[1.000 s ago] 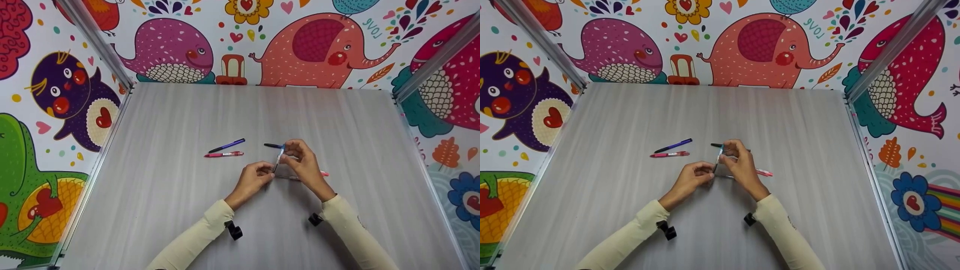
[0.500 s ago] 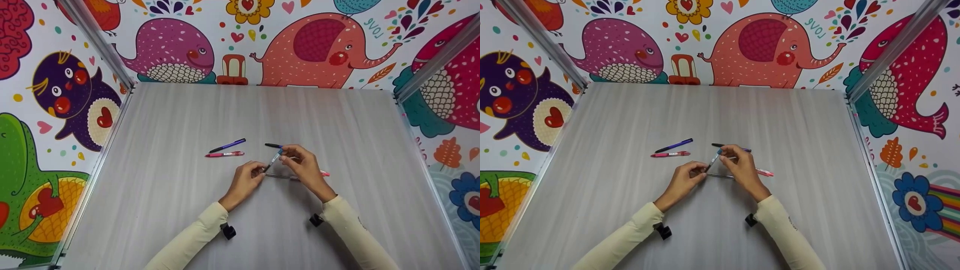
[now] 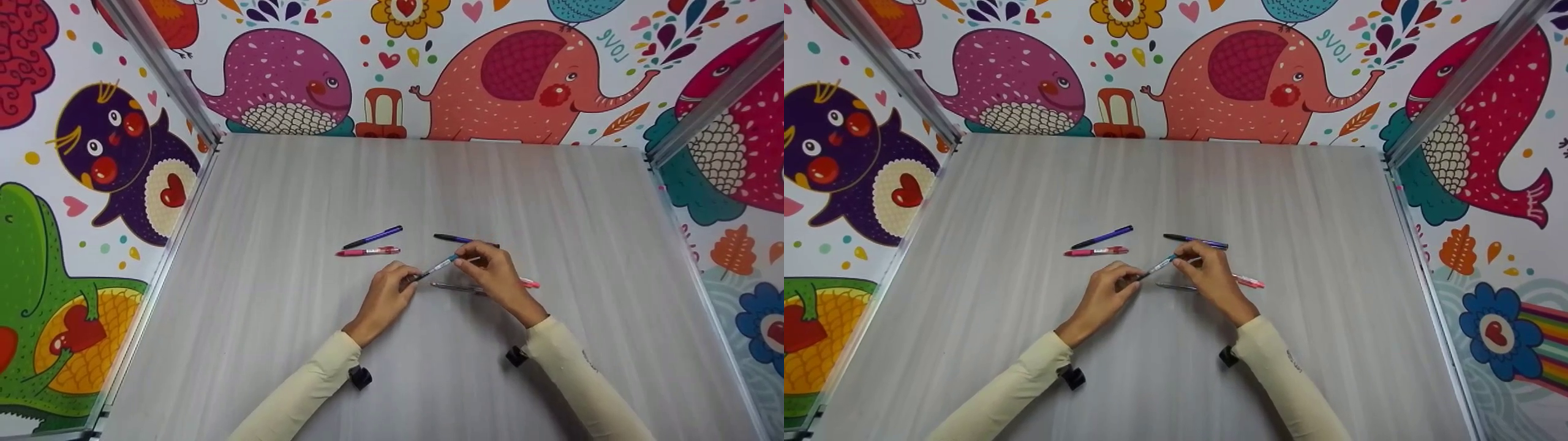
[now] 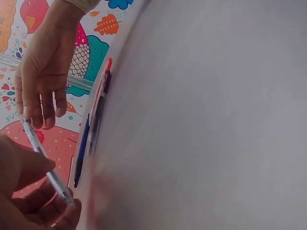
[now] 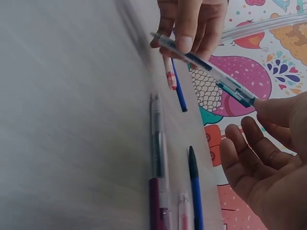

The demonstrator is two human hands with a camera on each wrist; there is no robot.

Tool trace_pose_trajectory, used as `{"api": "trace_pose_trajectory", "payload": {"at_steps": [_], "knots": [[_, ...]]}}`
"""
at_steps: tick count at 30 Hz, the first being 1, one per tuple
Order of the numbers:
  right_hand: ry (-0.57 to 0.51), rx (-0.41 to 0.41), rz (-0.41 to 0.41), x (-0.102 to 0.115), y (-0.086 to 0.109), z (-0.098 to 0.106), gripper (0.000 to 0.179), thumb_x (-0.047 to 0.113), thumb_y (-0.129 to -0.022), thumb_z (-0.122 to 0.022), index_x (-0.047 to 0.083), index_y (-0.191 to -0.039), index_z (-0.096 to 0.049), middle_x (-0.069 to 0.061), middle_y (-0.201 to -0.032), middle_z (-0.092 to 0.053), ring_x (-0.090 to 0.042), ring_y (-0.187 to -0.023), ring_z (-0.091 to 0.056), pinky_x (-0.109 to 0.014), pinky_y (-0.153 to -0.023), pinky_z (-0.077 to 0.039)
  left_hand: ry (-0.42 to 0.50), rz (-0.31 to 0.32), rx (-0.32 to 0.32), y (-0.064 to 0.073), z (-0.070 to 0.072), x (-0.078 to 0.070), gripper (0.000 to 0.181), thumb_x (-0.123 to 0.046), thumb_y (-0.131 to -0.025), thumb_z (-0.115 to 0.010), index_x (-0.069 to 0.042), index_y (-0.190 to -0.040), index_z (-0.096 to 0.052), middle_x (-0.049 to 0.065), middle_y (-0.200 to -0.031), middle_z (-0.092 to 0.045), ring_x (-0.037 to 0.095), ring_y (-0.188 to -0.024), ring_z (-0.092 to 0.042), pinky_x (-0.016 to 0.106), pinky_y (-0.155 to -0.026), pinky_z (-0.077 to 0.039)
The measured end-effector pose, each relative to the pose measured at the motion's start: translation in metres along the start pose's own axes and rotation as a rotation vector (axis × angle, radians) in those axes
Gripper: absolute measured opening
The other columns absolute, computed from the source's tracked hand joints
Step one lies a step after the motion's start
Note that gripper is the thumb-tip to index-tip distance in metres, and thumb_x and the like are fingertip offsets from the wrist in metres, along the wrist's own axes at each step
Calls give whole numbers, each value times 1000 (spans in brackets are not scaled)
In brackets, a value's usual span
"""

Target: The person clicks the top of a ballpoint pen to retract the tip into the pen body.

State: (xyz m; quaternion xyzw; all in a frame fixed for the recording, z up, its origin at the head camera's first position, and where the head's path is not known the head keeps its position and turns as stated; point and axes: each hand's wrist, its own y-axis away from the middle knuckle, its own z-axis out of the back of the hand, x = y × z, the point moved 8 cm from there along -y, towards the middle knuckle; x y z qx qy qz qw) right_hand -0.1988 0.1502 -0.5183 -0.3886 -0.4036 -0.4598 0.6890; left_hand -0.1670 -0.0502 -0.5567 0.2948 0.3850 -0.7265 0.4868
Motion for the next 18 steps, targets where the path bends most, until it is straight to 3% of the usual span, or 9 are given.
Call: {"api": "trace_pose_trajectory", "payload": {"at_steps": [6,11,18], "knots": [[47,24,2,-28,-2,-5,14,6,-91,-74,6,-105,-72,-7,-100,-72,-24,-90,-67,-37,-82,-56,-52,-18,-29,2,9,5,17,0,-87,-76,-9,-101,-75,-1,-96,-66,13,-93,-60,31,-82,-52],[86,69,65,-33,-4,-11,13,8,-90,-76,13,-101,-73,1,-100,-70,-19,-90,-67,-34,-80,-56,-98,-69,-31,4,16,10,14,-3,-88,-76,-9,-100,-74,-2,-98,-66,13,-97,-58,29,-85,-52],[218,122,149,-34,-10,-24,13,8,-88,-78,14,-99,-74,5,-102,-68,-16,-94,-61,-31,-81,-52,-189,-164,-51,6,26,17,13,-5,-87,-78,-8,-99,-74,0,-97,-67,15,-99,-58,32,-86,-51]]}}
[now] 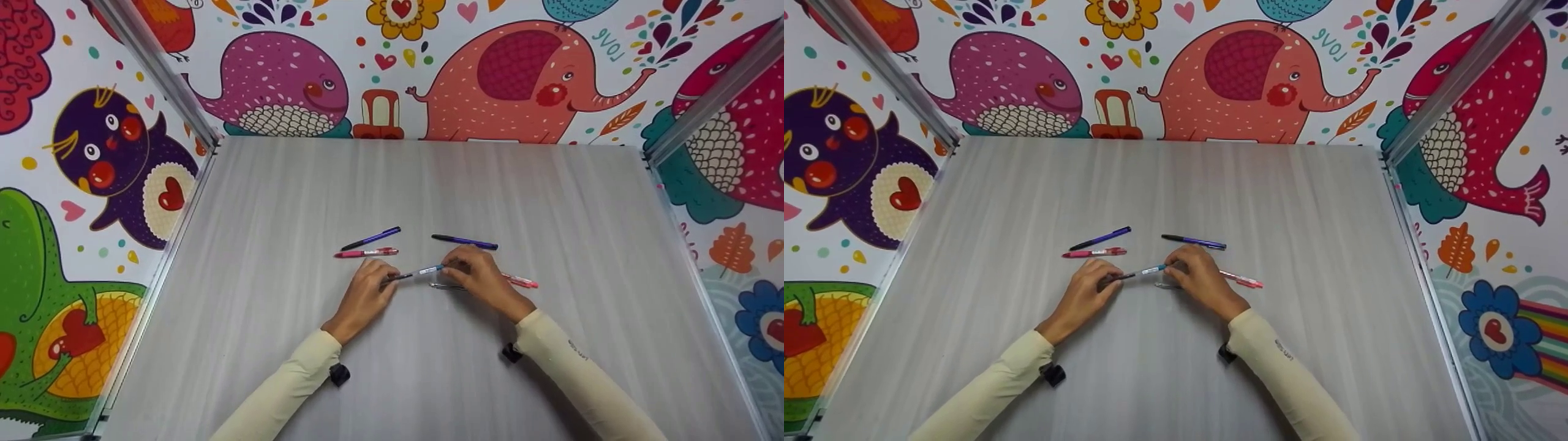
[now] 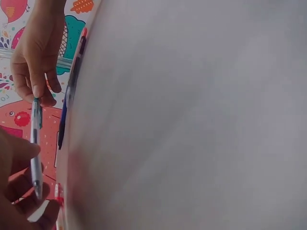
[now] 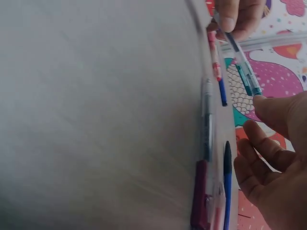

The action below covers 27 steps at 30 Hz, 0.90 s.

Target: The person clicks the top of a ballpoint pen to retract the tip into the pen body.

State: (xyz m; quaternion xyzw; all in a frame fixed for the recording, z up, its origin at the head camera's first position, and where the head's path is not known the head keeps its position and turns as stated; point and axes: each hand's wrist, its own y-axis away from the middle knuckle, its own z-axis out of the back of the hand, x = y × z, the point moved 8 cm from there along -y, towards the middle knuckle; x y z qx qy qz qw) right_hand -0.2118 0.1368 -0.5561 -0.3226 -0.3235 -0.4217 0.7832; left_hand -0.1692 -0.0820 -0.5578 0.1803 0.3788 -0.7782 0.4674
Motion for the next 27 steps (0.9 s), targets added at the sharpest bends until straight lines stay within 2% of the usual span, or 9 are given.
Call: {"api": "trace_pose_trajectory", "payload": {"at_steps": [6,12,21,27], "knots": [[121,15,33,1,-4,-9,15,9,-88,-78,16,-100,-74,7,-103,-66,-13,-98,-55,-32,-82,-48,-29,-41,-11,-1,4,8,13,-6,-85,-80,-7,-96,-74,0,-96,-68,18,-98,-57,39,-86,-48],[182,-2,57,1,-7,-13,9,12,-89,-78,15,-97,-74,4,-104,-64,-13,-100,-51,-33,-82,-47,-83,-65,10,-2,4,11,12,-9,-86,-81,-10,-96,-74,-1,-96,-69,20,-102,-59,43,-85,-48],[238,54,51,-2,-9,-21,8,18,-92,-76,16,-100,-75,5,-108,-62,-14,-105,-47,-35,-89,-45,-146,-26,57,1,2,17,9,-13,-88,-79,-13,-96,-74,-3,-95,-68,19,-101,-57,42,-82,-44],[252,71,46,-6,-8,-23,6,18,-92,-75,16,-98,-75,3,-110,-61,-15,-106,-47,-36,-90,-44,-161,-20,57,0,0,18,9,-13,-87,-80,-12,-95,-75,-2,-94,-69,20,-99,-56,42,-81,-43]]}}
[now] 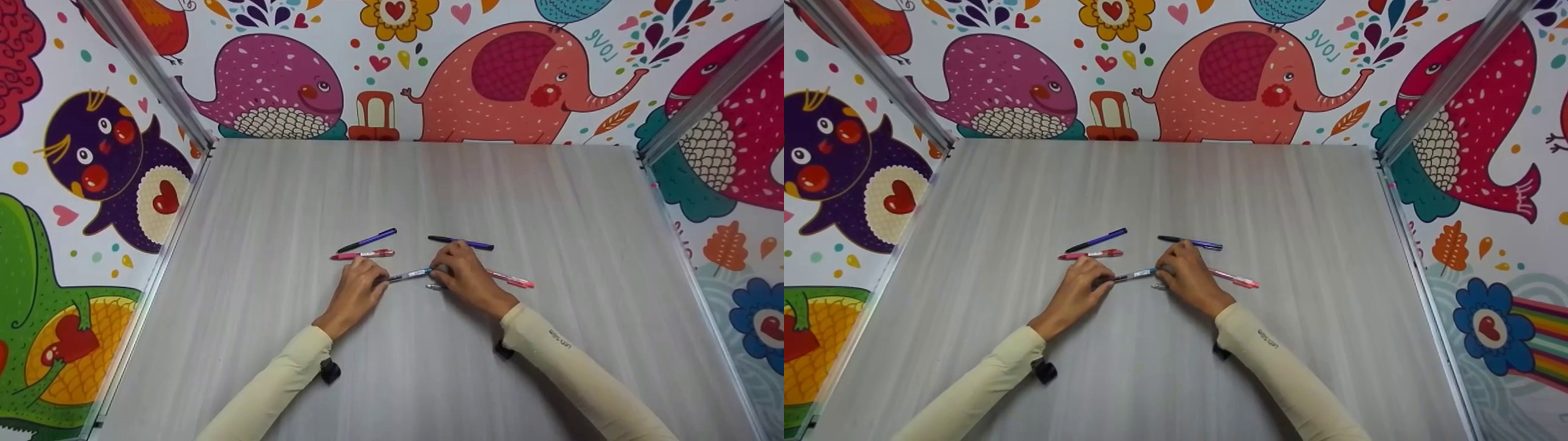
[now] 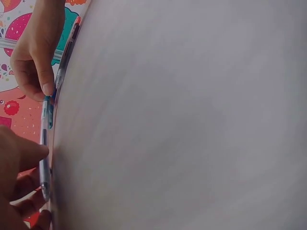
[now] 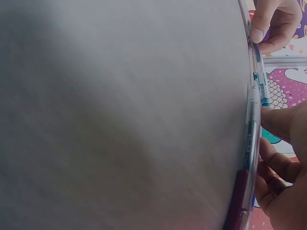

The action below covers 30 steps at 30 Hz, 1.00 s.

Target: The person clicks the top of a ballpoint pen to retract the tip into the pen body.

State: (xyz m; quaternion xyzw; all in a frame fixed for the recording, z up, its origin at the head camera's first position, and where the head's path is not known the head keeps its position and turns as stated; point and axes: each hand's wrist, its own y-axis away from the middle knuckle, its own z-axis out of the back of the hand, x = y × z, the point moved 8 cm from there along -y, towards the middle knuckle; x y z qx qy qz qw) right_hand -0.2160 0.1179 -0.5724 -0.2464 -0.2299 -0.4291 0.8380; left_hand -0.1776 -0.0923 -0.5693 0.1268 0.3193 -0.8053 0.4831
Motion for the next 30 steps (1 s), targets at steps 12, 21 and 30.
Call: {"api": "trace_pose_trajectory", "payload": {"at_steps": [12,21,30], "knots": [[5,9,-24,0,0,-1,5,19,-93,-74,17,-98,-75,1,-112,-61,-17,-109,-47,-38,-93,-43,7,14,18,-1,-2,2,9,-13,-87,-80,-13,-95,-75,-2,-93,-69,20,-96,-55,40,-77,-42],[4,16,-3,5,-4,-1,10,11,-91,-76,14,-100,-74,3,-108,-63,-16,-105,-47,-37,-88,-43,-7,26,21,2,0,4,10,-15,-88,-79,-12,-97,-75,-2,-95,-68,20,-97,-54,40,-78,-42],[-28,9,-16,8,-7,4,18,11,-91,-74,11,-109,-73,2,-112,-61,-15,-107,-47,-36,-91,-45,10,-3,-69,-2,15,7,16,-12,-87,-79,-7,-102,-73,2,-101,-68,23,-99,-56,45,-88,-44]]}}
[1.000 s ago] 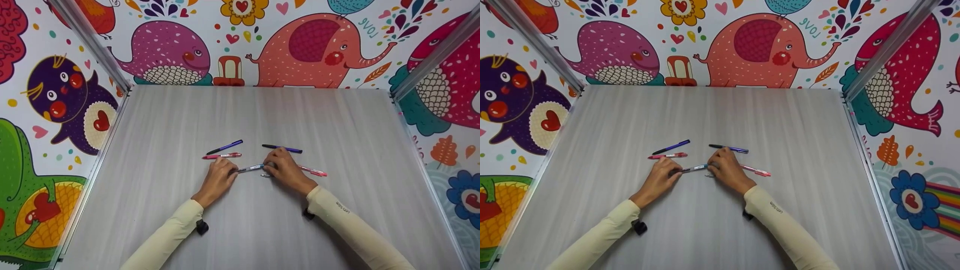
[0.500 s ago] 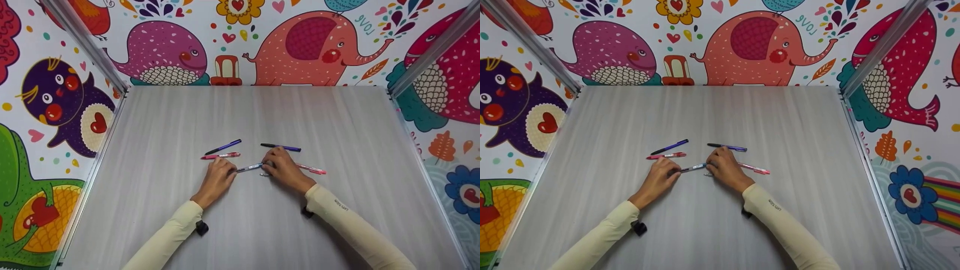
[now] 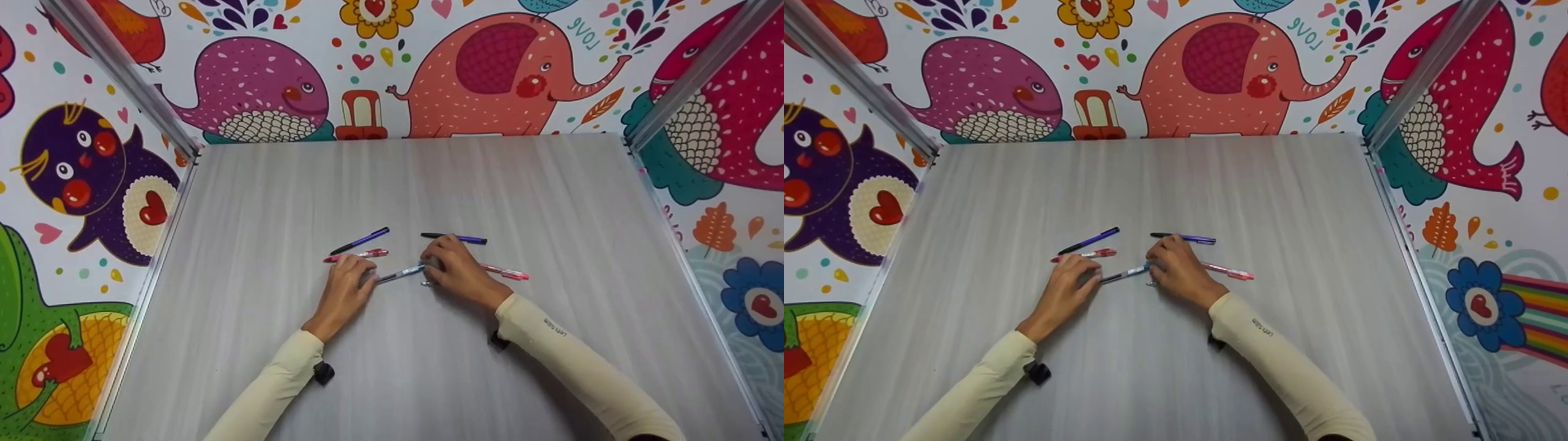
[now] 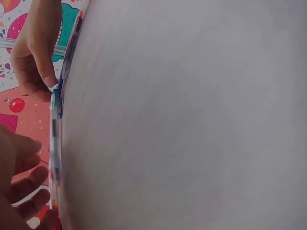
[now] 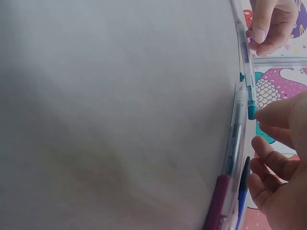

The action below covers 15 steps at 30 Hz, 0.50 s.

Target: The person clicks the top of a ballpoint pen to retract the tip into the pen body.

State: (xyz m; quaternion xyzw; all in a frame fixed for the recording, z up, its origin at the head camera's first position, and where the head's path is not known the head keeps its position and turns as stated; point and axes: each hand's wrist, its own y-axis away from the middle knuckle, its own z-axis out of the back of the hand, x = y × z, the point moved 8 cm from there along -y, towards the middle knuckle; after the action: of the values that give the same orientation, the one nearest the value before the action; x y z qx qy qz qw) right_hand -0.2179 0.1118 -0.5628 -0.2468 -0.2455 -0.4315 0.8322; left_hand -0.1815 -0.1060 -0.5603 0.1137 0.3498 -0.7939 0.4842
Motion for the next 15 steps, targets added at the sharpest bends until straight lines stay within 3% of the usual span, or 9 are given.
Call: {"api": "trace_pose_trajectory", "payload": {"at_steps": [7,15], "knots": [[7,-15,16,5,-8,-2,19,10,-93,-73,9,-111,-72,0,-114,-63,-16,-112,-48,-37,-95,-46,-7,3,-78,-4,13,8,19,-7,-86,-79,-4,-104,-74,5,-101,-65,26,-102,-54,47,-89,-43],[-11,-38,35,15,-20,-7,21,13,-92,-75,9,-113,-72,0,-115,-62,-17,-112,-50,-38,-95,-46,-16,15,-79,-7,18,21,22,-9,-86,-80,-5,-106,-73,5,-105,-64,25,-105,-53,48,-92,-44]]}}
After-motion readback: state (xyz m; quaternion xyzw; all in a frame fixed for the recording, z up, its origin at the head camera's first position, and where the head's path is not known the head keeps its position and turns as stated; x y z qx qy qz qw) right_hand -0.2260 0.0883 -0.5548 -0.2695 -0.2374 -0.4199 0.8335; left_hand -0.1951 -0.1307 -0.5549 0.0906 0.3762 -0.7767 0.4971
